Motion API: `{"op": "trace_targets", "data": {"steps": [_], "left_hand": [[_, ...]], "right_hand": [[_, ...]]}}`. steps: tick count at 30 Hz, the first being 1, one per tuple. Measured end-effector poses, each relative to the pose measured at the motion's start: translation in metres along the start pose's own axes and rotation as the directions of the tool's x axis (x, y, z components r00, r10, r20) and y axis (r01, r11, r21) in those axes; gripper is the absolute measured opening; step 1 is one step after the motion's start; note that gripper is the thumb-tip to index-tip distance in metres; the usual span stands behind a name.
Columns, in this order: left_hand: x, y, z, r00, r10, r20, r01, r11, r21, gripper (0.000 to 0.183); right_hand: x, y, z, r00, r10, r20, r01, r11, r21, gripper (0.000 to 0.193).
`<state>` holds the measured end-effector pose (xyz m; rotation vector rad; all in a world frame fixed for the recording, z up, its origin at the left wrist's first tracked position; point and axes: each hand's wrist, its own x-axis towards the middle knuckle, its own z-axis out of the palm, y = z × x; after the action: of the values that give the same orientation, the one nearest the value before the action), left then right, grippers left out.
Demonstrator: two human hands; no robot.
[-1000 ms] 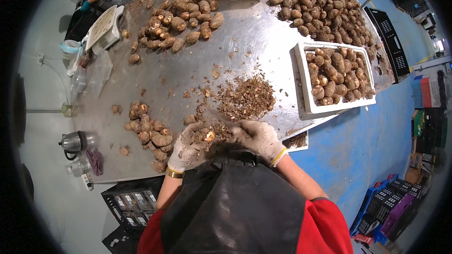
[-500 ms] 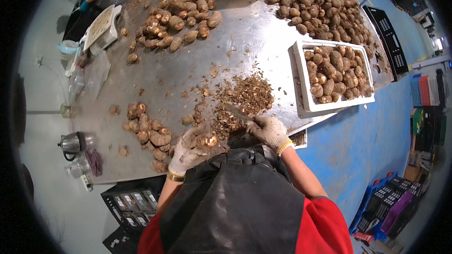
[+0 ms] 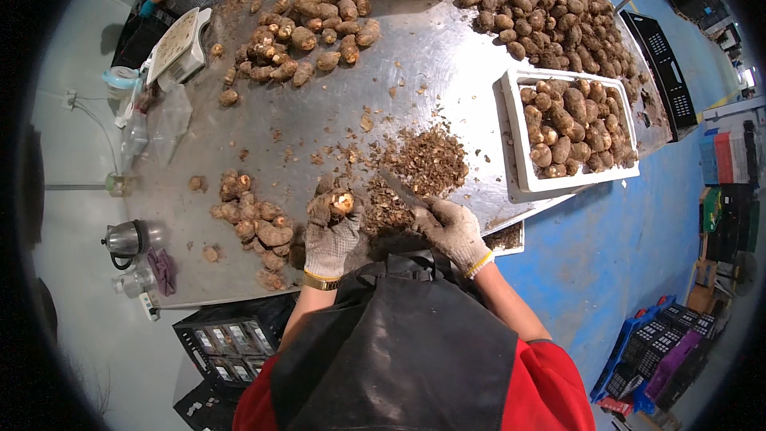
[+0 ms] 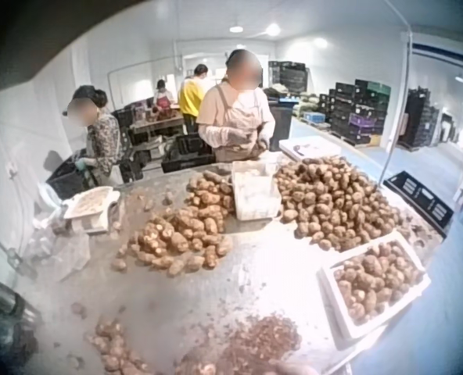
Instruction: The person peels brown root vegetables on a stainless steel table using a small knife. They hold each vegetable in the left hand and scrape away the skin with the right hand, placing the peeled items into a white tray. The person wears gloves and an apron while working in a commercial kitchen.
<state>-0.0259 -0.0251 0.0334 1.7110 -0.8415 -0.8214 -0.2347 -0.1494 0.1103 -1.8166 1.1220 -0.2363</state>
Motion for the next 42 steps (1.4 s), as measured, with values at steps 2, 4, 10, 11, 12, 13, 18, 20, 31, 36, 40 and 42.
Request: {"op": "trace_targets", "data": {"steps": [2, 4, 10, 11, 12, 13, 18, 20, 31, 36, 40, 42], "left_hand": [[0.006, 0.022, -0.005, 0.996, -0.057, 0.062, 0.073, 0.950, -0.302, 0.047], [0.008, 0.038, -0.009, 0.987, -0.093, 0.132, 0.153, 0.806, -0.572, 0.046], [0.000, 0.081, -0.008, 0.987, -0.074, 0.142, 0.127, 0.905, -0.406, 0.043], [-0.002, 0.072, -0.008, 0.991, -0.024, 0.135, 0.071, 0.934, -0.351, 0.043], [-0.003, 0.067, -0.007, 0.991, 0.027, 0.130, 0.012, 0.955, -0.295, 0.042], [-0.003, 0.063, -0.007, 0.984, -0.003, 0.177, 0.061, 0.943, -0.326, 0.044], [-0.003, 0.082, -0.009, 0.903, -0.209, 0.375, 0.326, 0.903, -0.280, 0.052], [-0.010, 0.074, -0.005, 0.947, -0.066, 0.315, 0.205, 0.879, -0.431, 0.052], [-0.019, 0.053, 0.001, 0.936, -0.151, 0.318, 0.309, 0.787, -0.535, 0.041], [-0.027, 0.043, -0.006, 0.911, 0.019, 0.412, 0.329, 0.569, -0.754, 0.043], [-0.030, 0.065, -0.021, 0.954, 0.091, 0.286, 0.175, 0.606, -0.776, 0.028], [-0.030, 0.059, -0.025, 0.959, -0.035, 0.281, 0.235, 0.652, -0.721, 0.032]], "right_hand": [[-0.002, -0.002, -0.003, 1.000, 0.013, -0.010, -0.013, 1.000, 0.001, 0.030], [-0.004, -0.003, -0.004, 0.999, -0.016, -0.031, 0.015, 0.999, -0.032, 0.029], [-0.011, -0.005, -0.007, 0.998, -0.042, -0.043, 0.046, 0.995, 0.092, 0.024], [-0.012, -0.006, -0.007, 0.998, -0.052, -0.044, 0.056, 0.992, 0.111, 0.023], [-0.012, -0.009, -0.007, 0.997, -0.062, -0.046, 0.067, 0.989, 0.129, 0.023], [-0.013, -0.011, -0.007, 0.996, -0.072, -0.048, 0.079, 0.986, 0.147, 0.023], [-0.015, -0.029, -0.009, 0.994, -0.112, -0.006, 0.111, 0.987, 0.112, 0.024], [-0.016, -0.037, -0.009, 0.987, -0.159, 0.006, 0.158, 0.986, 0.059, 0.025], [-0.009, -0.037, 0.001, 0.981, -0.188, 0.039, 0.192, 0.971, -0.140, 0.024], [0.002, -0.015, 0.004, 0.998, -0.054, -0.045, 0.034, 0.933, -0.358, 0.029], [0.007, 0.039, -0.030, 0.970, 0.176, -0.169, -0.219, 0.932, -0.289, 0.035], [0.001, 0.031, -0.033, 0.976, 0.198, -0.088, -0.202, 0.979, -0.035, 0.032]]}}
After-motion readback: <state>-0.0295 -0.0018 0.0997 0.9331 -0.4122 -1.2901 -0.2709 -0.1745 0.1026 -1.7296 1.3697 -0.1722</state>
